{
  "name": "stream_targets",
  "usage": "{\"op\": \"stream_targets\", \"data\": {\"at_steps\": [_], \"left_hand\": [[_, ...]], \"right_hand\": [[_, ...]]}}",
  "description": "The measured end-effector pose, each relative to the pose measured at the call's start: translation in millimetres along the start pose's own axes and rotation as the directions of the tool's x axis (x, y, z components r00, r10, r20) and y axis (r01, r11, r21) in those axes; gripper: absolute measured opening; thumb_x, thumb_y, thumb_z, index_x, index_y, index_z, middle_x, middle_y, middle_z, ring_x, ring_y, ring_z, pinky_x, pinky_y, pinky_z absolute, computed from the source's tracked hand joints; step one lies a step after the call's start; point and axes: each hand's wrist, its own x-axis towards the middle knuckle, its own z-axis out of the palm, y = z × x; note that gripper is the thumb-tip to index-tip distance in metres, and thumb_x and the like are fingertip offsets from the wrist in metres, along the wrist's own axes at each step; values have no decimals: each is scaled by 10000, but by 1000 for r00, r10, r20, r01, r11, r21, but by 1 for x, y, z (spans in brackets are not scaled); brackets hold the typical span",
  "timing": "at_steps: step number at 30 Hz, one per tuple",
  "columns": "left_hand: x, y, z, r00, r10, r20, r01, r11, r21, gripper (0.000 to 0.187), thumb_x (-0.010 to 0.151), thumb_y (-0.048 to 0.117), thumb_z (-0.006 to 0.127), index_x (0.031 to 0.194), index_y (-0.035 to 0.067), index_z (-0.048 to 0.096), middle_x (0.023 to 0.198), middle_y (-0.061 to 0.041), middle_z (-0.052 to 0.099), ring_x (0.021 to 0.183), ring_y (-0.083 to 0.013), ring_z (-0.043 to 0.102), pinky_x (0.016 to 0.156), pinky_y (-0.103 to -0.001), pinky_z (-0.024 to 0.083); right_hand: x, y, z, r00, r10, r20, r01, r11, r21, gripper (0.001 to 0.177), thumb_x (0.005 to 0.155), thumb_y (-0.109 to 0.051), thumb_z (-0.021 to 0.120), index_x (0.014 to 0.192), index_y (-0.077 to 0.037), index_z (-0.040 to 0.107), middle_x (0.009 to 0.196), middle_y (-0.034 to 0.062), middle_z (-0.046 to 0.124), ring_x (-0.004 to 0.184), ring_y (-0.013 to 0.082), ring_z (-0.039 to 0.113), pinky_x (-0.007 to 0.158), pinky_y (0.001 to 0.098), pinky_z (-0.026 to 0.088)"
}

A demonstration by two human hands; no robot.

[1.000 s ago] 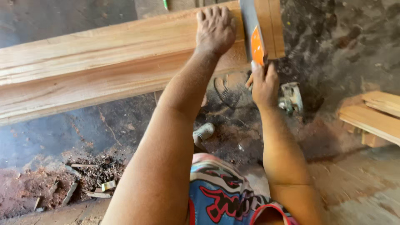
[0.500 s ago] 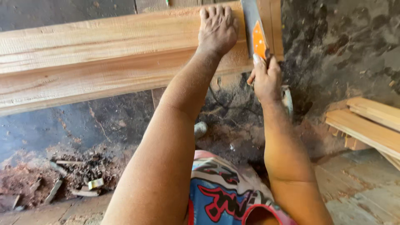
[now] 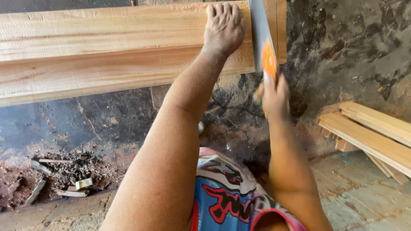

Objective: The person uses a hand saw to cut a long wooden plank resting on a workbench. They saw through the wood to separate a smaller piece, then lift the plank to inspect the cut and place it on a nearby surface.

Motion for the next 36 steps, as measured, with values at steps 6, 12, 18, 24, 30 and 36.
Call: {"op": "stream_targets", "data": {"at_steps": [6,12,18,24,30,36], "left_hand": [[2,-4,9,996,2,-91,-7,998,-59,417,992,339,342,1147,36,583,1075,-179,590,1056,-301,520,981,-529,316],[7,0,0,992,-18,128,18,1000,5,484,1058,368,277,1242,15,553,1141,-195,576,1072,-310,518,1015,-519,320],[6,0,0,999,22,45,-25,997,77,477,1036,366,290,1213,9,552,1117,-186,573,1070,-301,509,989,-496,326],[0,-4,-13,999,0,40,2,999,-50,459,1027,359,318,1229,25,560,1148,-197,573,1084,-296,504,993,-497,315],[9,-2,-10,986,-26,166,30,999,-19,483,1055,355,280,1285,18,538,1163,-194,580,1083,-297,506,1021,-515,311],[9,-4,3,998,-2,63,3,1000,-3,472,1016,348,306,1252,24,554,1162,-192,590,1085,-290,509,970,-490,333]], "right_hand": [[-43,4,-6,1000,-27,7,27,1000,-16,426,1137,-389,423,1292,-4,521,751,27,580,589,122,568,502,295,526],[-186,46,-52,986,-166,-29,163,983,-89,226,1069,-169,460,1161,18,545,730,60,636,661,153,633,671,327,545],[21,-29,8,989,-151,0,151,986,76,320,1086,-294,504,1213,-3,541,653,48,560,493,172,568,463,312,481],[-94,16,-19,992,-129,5,126,975,184,290,1077,-257,481,1257,-35,533,735,26,547,588,125,550,519,307,509],[-182,25,-55,982,-184,-36,173,964,-202,299,1061,-185,462,1254,18,567,697,31,616,602,159,623,613,309,542],[34,-52,21,989,-141,-41,135,983,-122,335,1082,-352,514,1144,-24,552,650,25,596,545,143,597,529,286,472]]}}
